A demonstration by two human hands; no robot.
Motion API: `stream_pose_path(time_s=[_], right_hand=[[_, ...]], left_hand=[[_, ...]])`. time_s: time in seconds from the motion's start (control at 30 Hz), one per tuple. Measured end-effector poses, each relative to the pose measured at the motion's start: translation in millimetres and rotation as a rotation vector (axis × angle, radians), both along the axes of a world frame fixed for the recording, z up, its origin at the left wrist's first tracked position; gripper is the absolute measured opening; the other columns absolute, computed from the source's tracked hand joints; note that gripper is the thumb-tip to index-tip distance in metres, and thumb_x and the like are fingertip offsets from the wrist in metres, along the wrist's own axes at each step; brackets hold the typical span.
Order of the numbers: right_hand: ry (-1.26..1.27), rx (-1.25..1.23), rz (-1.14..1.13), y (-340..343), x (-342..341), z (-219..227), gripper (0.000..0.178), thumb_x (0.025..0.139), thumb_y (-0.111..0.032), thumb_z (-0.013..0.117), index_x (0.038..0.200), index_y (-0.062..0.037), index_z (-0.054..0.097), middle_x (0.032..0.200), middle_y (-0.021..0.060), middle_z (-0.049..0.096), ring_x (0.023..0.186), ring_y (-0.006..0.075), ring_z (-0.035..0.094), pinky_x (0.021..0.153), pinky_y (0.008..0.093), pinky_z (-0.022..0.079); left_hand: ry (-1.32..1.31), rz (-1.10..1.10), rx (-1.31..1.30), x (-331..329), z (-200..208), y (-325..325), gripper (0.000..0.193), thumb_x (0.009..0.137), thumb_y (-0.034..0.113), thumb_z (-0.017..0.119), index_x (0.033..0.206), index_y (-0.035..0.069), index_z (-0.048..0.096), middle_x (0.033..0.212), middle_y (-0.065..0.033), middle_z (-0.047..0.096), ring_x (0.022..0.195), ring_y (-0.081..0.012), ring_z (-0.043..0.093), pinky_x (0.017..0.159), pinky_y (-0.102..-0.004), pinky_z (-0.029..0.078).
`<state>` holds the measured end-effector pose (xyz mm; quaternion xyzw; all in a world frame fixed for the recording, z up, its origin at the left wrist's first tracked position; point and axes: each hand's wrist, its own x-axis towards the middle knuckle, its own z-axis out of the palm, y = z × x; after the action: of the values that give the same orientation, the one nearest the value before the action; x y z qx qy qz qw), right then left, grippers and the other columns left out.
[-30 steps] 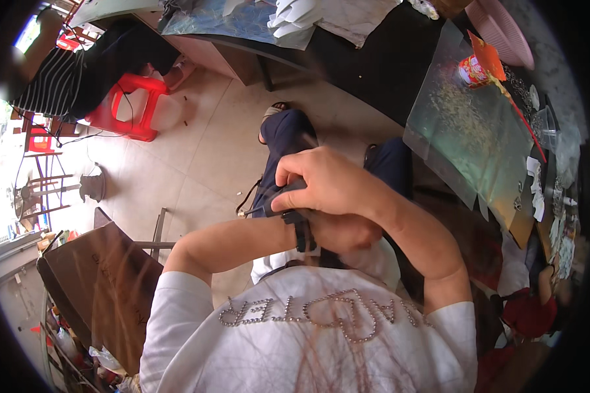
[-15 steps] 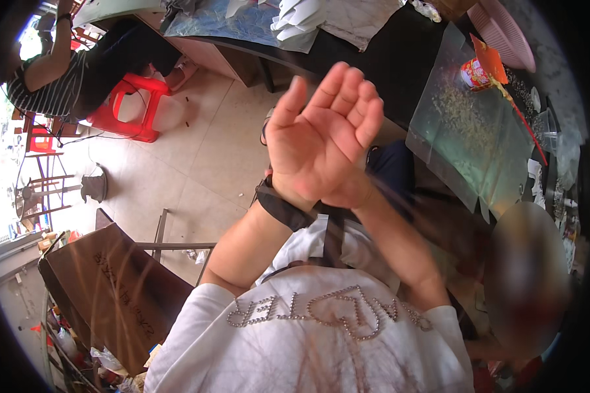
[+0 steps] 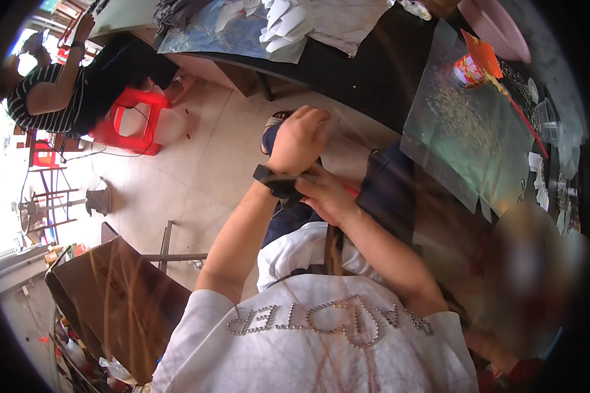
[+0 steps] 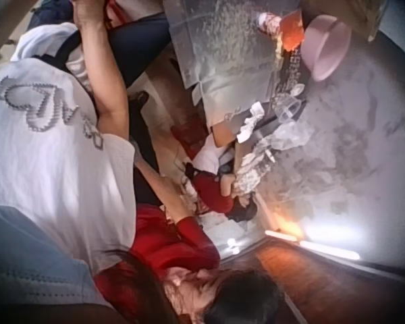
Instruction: Applying glue or adhesive to shoe upper components using a brush and then attaching small metal eyelets or decorations.
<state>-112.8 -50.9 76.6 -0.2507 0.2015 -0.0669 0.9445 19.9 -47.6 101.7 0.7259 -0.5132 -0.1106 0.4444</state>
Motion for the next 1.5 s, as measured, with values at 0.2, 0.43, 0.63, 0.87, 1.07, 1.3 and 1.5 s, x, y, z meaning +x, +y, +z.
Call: stream_pose_path(time_s=[0.2,0.43,0.63,0.87,1.07,1.3,1.5], right_hand=[[0.073,-0.232,0.046,-5,-4,-2,0.046,0.080,-0.027,0.071,0.115,-0.0056,0.052,0.096,0.0000,0.057,0.083,0.0063,0.052,0.073,0.0214,0.043],[-0.050,-0.196,0.118,-10,-21,-8,0.048,0.083,-0.027,0.068,0.121,-0.0052,0.051,0.103,0.0017,0.058,0.091,0.0076,0.054,0.079,0.0204,0.045],[-0.042,-0.079,0.264,-45,-86,-33,0.052,0.093,-0.047,0.043,0.124,-0.0060,0.051,0.124,0.0070,0.054,0.114,0.0170,0.051,0.097,0.0309,0.036],[-0.070,0.041,0.195,-23,-125,-37,0.045,0.093,-0.031,0.050,0.121,0.0037,0.049,0.121,0.0139,0.055,0.113,0.0212,0.053,0.101,0.0322,0.036],[0.021,-0.143,0.110,-36,-118,-20,0.045,0.092,-0.035,0.049,0.121,0.0001,0.051,0.121,0.0103,0.055,0.112,0.0191,0.052,0.095,0.0288,0.039],[-0.170,-0.153,0.078,-20,-58,22,0.059,0.089,-0.029,0.058,0.136,-0.0053,0.034,0.127,0.0104,0.049,0.116,0.0208,0.049,0.097,0.0311,0.037],[-0.084,-0.226,0.150,-7,-34,56,0.060,0.085,-0.020,0.065,0.134,-0.0035,0.035,0.104,0.0004,0.051,0.095,0.0082,0.047,0.086,0.0237,0.038]], left_hand=[[0.707,0.140,-0.122,-3,-1,-1,0.013,0.087,0.010,0.059,0.092,-0.001,0.061,0.085,-0.0051,0.065,0.074,-0.0096,0.058,0.067,-0.0253,0.047],[0.813,0.095,-0.043,1,8,4,0.018,0.090,0.014,0.054,0.096,-0.002,0.061,0.088,-0.0087,0.065,0.084,-0.0155,0.062,0.075,-0.0268,0.048],[0.886,-0.267,0.257,2,7,43,0.034,0.091,0.025,0.054,0.114,-0.001,0.056,0.108,-0.0096,0.061,0.101,-0.0163,0.057,0.088,-0.0290,0.044],[0.668,-0.489,0.588,-43,-15,84,0.032,0.086,0.011,0.061,0.116,0.001,0.055,0.105,-0.0067,0.060,0.101,-0.0124,0.055,0.085,-0.0258,0.045],[1.060,-0.259,0.259,-28,-10,55,0.025,0.091,0.017,0.055,0.107,-0.002,0.057,0.100,-0.0071,0.060,0.093,-0.0148,0.057,0.084,-0.0280,0.045],[1.769,-0.061,-0.346,26,15,16,0.019,0.095,0.019,0.045,0.098,0.003,0.054,0.098,-0.0093,0.059,0.095,-0.0235,0.055,0.089,-0.0376,0.044],[1.746,0.118,-0.427,11,19,9,0.022,0.095,0.024,0.046,0.093,0.003,0.054,0.095,-0.0090,0.059,0.091,-0.0231,0.055,0.085,-0.0366,0.045]])
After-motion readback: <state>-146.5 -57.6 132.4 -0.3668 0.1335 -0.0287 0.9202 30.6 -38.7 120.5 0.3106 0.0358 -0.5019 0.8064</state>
